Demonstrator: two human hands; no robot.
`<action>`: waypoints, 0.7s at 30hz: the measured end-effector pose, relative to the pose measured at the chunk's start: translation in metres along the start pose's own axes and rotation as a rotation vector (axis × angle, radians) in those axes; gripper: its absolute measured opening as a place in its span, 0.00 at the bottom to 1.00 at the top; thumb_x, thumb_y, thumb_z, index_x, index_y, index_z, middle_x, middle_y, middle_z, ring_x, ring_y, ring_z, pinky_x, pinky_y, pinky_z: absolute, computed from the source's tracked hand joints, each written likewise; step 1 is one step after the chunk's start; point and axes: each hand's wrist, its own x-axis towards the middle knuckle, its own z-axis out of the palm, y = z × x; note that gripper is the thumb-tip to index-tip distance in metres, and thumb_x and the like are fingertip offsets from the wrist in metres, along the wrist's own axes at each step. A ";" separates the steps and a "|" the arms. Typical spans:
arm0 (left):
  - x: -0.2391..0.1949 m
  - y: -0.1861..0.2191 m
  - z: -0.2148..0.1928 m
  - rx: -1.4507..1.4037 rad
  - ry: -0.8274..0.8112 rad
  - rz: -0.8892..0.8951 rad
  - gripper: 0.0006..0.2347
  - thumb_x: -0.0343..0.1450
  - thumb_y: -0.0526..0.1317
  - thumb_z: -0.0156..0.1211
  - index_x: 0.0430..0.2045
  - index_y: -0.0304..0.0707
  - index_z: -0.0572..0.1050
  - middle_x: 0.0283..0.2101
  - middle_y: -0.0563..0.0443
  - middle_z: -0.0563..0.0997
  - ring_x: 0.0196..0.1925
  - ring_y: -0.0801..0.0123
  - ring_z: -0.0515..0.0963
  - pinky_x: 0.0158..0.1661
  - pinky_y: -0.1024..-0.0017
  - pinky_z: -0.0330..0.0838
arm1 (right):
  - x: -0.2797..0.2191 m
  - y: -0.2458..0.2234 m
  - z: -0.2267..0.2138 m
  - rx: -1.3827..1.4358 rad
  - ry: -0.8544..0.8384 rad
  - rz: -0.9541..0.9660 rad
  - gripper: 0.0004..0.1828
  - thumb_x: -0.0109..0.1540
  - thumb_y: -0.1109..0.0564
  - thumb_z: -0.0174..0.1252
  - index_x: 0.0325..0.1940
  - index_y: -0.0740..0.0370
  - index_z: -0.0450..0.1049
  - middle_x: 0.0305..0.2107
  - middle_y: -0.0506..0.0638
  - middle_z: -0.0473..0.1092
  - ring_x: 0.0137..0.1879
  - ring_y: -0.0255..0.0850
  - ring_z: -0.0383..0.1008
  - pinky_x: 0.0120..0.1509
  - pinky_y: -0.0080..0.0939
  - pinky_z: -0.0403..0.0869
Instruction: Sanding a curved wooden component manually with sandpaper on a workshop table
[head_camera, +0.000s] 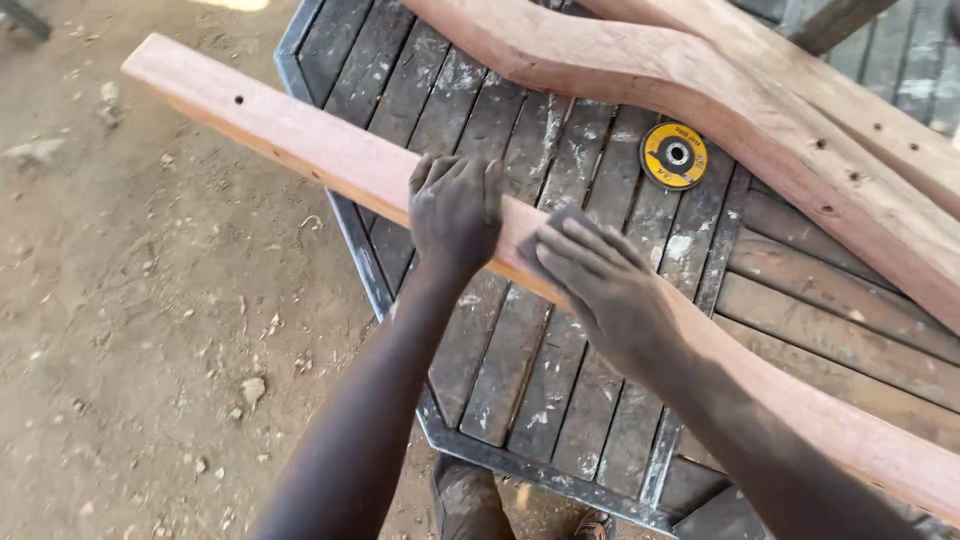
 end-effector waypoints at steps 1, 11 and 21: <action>-0.005 -0.010 -0.001 -0.014 -0.003 0.012 0.23 0.78 0.50 0.30 0.28 0.42 0.78 0.37 0.46 0.84 0.49 0.55 0.79 0.64 0.57 0.55 | -0.018 -0.015 -0.012 -0.015 0.000 0.011 0.24 0.71 0.53 0.49 0.73 0.51 0.65 0.69 0.47 0.66 0.78 0.45 0.59 0.81 0.52 0.53; 0.006 -0.057 0.002 0.242 0.089 0.173 0.19 0.77 0.52 0.44 0.29 0.44 0.81 0.36 0.48 0.82 0.52 0.57 0.77 0.63 0.55 0.56 | 0.003 -0.048 0.027 -0.115 0.302 0.164 0.23 0.63 0.60 0.59 0.64 0.60 0.73 0.63 0.54 0.70 0.73 0.54 0.67 0.77 0.55 0.63; -0.006 -0.065 -0.030 0.393 -0.139 0.195 0.20 0.84 0.54 0.39 0.43 0.45 0.80 0.49 0.44 0.81 0.64 0.52 0.72 0.67 0.52 0.56 | -0.052 -0.061 0.001 0.421 0.443 0.537 0.22 0.68 0.63 0.48 0.65 0.68 0.73 0.66 0.52 0.68 0.70 0.48 0.66 0.74 0.40 0.59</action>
